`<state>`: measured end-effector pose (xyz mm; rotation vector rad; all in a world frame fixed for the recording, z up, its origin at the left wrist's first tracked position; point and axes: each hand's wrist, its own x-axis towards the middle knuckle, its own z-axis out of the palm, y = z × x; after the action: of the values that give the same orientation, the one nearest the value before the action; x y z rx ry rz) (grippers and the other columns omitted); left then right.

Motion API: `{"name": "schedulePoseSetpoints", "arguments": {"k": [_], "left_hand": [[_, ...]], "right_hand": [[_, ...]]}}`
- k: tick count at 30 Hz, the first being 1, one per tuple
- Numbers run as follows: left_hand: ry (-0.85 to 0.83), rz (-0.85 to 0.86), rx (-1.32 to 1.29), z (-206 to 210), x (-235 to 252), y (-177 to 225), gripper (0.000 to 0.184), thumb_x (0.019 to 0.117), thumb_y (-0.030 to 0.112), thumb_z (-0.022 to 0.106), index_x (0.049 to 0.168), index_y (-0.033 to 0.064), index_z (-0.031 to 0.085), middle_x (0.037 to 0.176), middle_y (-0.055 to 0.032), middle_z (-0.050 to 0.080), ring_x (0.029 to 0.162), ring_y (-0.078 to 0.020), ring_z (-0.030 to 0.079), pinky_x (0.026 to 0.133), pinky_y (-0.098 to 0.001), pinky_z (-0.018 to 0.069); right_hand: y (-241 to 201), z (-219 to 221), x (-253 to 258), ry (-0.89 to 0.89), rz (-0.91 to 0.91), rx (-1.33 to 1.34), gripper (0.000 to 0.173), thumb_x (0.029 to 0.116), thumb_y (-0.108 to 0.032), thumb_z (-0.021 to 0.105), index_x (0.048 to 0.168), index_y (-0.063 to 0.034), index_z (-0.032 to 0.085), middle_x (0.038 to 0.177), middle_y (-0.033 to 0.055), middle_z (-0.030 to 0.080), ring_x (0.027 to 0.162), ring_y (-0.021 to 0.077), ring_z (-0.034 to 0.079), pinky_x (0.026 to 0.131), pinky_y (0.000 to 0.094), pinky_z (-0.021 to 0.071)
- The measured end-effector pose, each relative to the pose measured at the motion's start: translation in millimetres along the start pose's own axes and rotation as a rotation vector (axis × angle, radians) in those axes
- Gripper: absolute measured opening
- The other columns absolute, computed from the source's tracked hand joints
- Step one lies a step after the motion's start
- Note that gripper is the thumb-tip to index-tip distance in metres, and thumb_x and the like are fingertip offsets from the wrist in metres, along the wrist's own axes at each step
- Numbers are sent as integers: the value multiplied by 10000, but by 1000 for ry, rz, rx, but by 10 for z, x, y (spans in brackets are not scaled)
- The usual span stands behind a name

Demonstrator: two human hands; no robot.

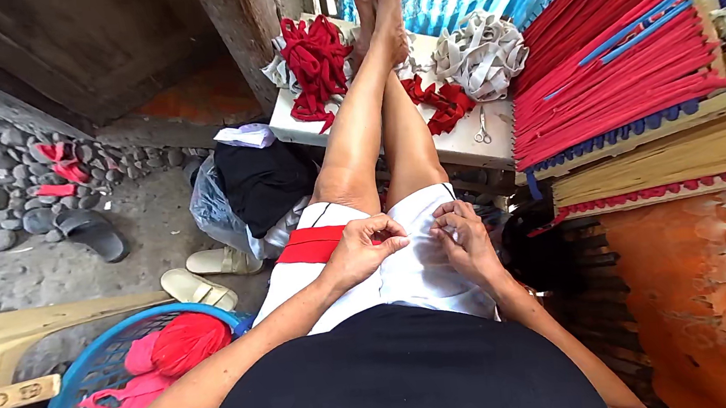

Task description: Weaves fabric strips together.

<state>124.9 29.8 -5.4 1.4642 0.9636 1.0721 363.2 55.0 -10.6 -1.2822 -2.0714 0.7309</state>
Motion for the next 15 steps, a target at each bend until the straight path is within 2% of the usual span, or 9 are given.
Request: {"name": "schedulePoseSetpoints", "arguments": {"k": [3,5,9,12,15], "left_hand": [[91,14,-35,53,25,68,51,903,15,744,947,39,734,889,-11,721,791,-79,677,755,-246,586],[139,25,-64,92,39,73,59,899,8,749,951,35,740,886,-21,730,780,-87,680,745,-255,591],[204,-24,-146,166,39,107,142,895,-14,748,1034,12,756,942,-47,750,808,-100,696,777,-264,603],[217,-68,-178,194,33,87,225,905,-9,738,1129,5,746,945,-44,749,794,-84,684,782,-251,592],[205,-97,-184,206,25,59,235,911,-1,734,1146,1,742,933,-45,745,793,-81,680,785,-250,588]], "right_hand": [[-121,-89,34,-30,45,199,92,927,-54,638,865,-59,704,1166,76,638,1136,178,581,965,368,498],[-185,-130,61,-50,78,312,105,943,-62,629,863,-70,696,1145,49,643,1102,135,598,918,314,522],[-253,-138,95,-48,129,477,115,972,-75,620,888,-66,698,1109,45,663,1035,131,624,864,305,542],[-279,-119,109,-44,121,490,114,975,-73,617,886,-66,688,1089,48,662,1026,135,624,850,305,543],[-284,-84,104,-50,107,484,113,976,-78,623,883,-71,687,1079,45,660,1014,135,631,833,296,552]]}}
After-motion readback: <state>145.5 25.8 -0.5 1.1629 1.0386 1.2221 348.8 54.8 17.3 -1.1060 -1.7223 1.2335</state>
